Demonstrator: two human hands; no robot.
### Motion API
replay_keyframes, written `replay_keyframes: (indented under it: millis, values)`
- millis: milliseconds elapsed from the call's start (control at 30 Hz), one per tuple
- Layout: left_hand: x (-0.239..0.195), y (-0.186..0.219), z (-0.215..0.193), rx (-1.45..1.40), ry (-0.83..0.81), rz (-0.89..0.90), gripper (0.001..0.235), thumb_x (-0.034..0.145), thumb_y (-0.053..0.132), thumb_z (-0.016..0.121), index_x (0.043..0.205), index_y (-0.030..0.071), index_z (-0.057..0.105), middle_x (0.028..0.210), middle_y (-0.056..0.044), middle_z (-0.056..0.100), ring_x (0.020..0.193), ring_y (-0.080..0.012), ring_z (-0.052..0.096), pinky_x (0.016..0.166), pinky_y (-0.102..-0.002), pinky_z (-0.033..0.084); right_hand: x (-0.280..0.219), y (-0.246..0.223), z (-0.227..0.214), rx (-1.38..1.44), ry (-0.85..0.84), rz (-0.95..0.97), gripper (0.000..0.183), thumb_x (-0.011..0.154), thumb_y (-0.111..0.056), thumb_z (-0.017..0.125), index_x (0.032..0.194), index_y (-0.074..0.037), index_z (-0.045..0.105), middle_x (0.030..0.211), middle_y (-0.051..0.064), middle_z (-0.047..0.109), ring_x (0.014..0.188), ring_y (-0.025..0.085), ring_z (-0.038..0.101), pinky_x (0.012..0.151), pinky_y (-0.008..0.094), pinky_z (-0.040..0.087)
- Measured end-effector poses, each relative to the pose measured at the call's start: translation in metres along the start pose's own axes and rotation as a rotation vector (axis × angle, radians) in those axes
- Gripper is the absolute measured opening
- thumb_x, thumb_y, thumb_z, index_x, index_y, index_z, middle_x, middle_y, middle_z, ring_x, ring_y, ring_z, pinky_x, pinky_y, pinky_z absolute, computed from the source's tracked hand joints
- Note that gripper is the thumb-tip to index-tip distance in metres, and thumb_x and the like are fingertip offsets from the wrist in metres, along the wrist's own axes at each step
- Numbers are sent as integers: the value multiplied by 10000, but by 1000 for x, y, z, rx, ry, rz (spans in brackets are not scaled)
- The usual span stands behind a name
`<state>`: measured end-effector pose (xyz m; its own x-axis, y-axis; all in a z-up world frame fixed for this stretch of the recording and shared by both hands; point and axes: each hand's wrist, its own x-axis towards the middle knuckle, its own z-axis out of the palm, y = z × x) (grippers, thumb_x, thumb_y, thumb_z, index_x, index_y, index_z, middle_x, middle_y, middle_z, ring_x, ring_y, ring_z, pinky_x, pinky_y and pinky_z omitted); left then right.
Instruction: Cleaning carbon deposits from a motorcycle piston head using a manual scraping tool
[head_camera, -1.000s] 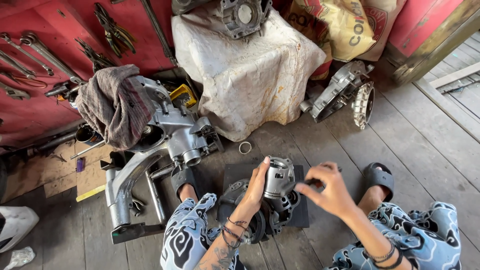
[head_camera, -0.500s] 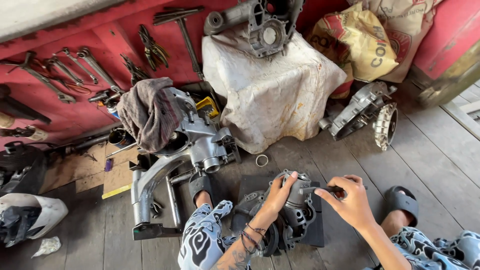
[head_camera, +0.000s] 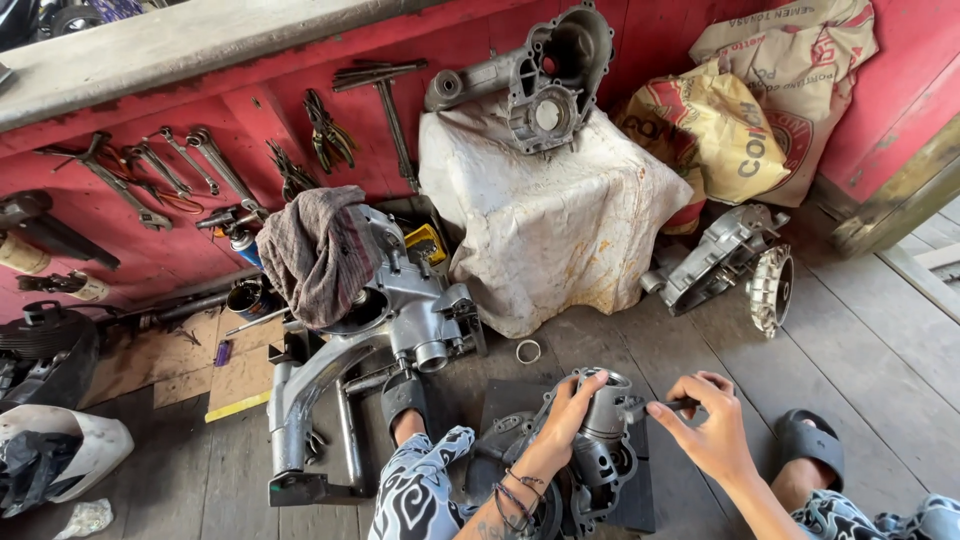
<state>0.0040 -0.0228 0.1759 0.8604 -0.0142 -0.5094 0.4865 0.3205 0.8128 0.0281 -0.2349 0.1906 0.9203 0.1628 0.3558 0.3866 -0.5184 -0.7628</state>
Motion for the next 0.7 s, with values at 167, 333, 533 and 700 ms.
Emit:
replay_keyframes:
  millis: [167,333,533,700]
  values:
    - [14,-14,-9,-106,-19,-13,892,833,507,689,1480,-13,362,1328,-228,552,1125,-264,632,898,-358,561,2,-11,3,-58,-9,-71,372,648,-363,881,658,-73,649,557,-21,583,639,149,559,984,327,381]
    - [10,-13,-10,-59,-47,-37,902,820,481,709,1502,12,351,1320,-235,568,1110,-273,647,880,-368,566,4,-9,2,-150,23,-80,332,682,-337,862,643,-89,646,532,-36,562,547,140,529,1003,339,391]
    - [15,-16,-12,-39,-47,13,952,802,464,747,1500,-27,326,1314,-253,562,1056,-257,682,816,-322,602,0,-13,7,-156,-77,-64,428,644,-464,876,630,-102,647,591,-37,668,615,141,590,1018,344,366]
    - [13,-10,-8,-70,-2,-13,958,798,469,744,1505,-19,320,1309,-249,569,1038,-251,681,800,-330,600,3,-16,8,-158,11,8,384,644,-370,897,636,-64,666,504,-22,592,492,157,541,985,349,403]
